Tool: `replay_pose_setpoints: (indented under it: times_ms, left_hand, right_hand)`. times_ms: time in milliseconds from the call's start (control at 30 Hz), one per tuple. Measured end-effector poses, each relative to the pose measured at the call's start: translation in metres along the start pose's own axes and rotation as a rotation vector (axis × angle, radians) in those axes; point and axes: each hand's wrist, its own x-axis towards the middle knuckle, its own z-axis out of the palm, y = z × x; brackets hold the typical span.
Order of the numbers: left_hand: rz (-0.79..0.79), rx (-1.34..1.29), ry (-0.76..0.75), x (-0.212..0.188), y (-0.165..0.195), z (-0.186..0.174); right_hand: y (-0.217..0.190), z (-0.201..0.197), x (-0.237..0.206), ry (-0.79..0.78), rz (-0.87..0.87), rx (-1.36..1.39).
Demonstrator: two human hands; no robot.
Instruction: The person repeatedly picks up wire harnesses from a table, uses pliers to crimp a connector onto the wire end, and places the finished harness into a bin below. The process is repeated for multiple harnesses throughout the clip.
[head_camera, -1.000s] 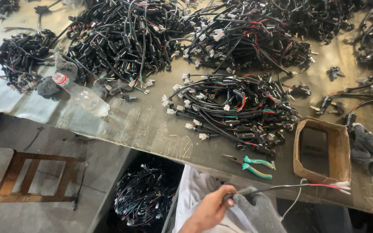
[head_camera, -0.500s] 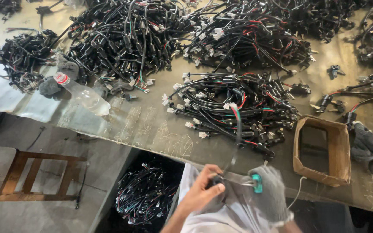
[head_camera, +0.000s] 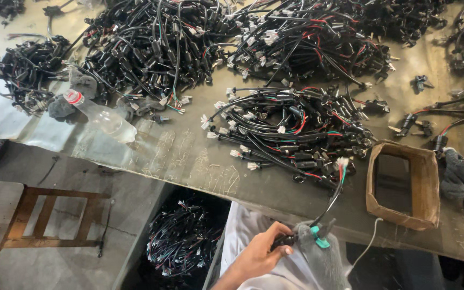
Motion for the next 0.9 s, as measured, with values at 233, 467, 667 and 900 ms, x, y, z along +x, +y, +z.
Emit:
replay_pose_setpoints:
  times_ms: [233, 467, 667, 900]
  left_hand:
    - [-0.181, -0.205, 0.047, -0.001, -0.037, 0.003]
    - [-0.131, -0.470, -0.004, -0.007, -0.060, 0.013]
    - [-0.072, -0.480, 0.025, -0.005, -0.074, 0.011]
    - [-0.119, -0.353, 0.238, -0.001, -0.096, 0.024]
  right_hand:
    - [0.009, 0.011, -0.008, 0.020, -0.105, -0.074]
    - [0.003, -0.004, 0.002, -0.352, -0.252, -0.417]
    - [-0.007, -0.005, 0.012, -0.389, -0.073, -0.681]
    - [-0.023, 0.000, -0.010, -0.289, -0.037, -0.729]
